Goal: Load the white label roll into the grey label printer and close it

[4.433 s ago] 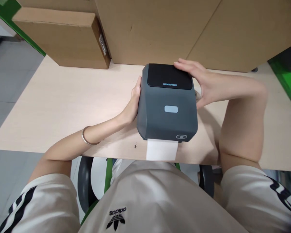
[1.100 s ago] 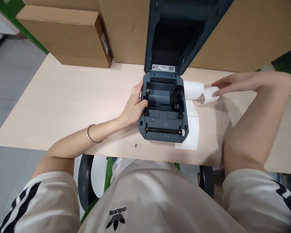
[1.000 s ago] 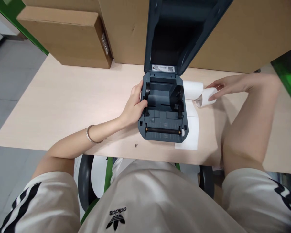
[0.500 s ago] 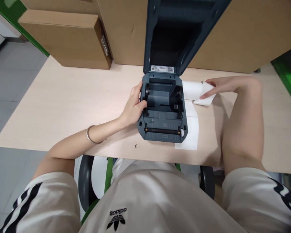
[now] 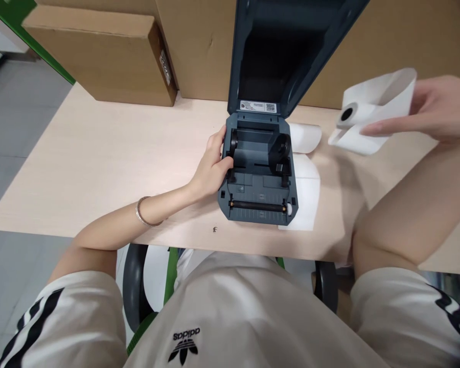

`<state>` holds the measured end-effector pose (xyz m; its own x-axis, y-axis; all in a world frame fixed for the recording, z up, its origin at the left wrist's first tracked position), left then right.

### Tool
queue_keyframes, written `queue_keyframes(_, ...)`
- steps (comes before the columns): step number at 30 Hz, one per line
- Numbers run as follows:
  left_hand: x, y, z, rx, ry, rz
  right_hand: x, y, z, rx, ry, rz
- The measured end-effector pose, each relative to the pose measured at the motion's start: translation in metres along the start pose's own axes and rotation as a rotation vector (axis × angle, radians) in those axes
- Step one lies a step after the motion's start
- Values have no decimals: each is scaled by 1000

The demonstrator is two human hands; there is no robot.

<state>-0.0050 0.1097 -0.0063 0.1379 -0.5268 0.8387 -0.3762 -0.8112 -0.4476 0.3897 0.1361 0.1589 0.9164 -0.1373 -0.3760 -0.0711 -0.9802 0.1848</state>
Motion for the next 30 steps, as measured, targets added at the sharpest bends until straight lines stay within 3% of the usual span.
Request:
queue_keyframes(5,0,1,-2,15,16,1,-120,40,62,-187,-111,-325)
queue_keyframes(7,1,0,-2,10,15,-9,-154,47,87,-124,-33,-443)
queue_keyframes(9,3,0,-2,6,10,-25,-170,47,111,-73,61,-511)
queue_keyframes(13,8,0,-2,9,6,-25,-169,39,144,-122,142,-552)
queue_keyframes(17,10,-1,1,-9,9,-19,-164,36,142,-114,82,-584)
queue_keyframes(23,6,-1,1,-10,-5,1,-161,46,136,-284,-92,-569)
queue_keyframes(30,4,-1,1,-12,-18,9,-167,69,142,-402,87,-603)
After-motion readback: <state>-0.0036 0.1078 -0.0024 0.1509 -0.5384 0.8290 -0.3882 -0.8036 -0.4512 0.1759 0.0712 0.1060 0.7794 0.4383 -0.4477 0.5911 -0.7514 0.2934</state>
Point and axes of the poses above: each hand's wrist, its own y-axis away from the middle knuckle, its own z-axis out of the palm, x = y × z, the point moved 9 cm from there along -y, towards the middle knuckle, and after that the axes turned 9 degrees about z, right-handed, at the moved point
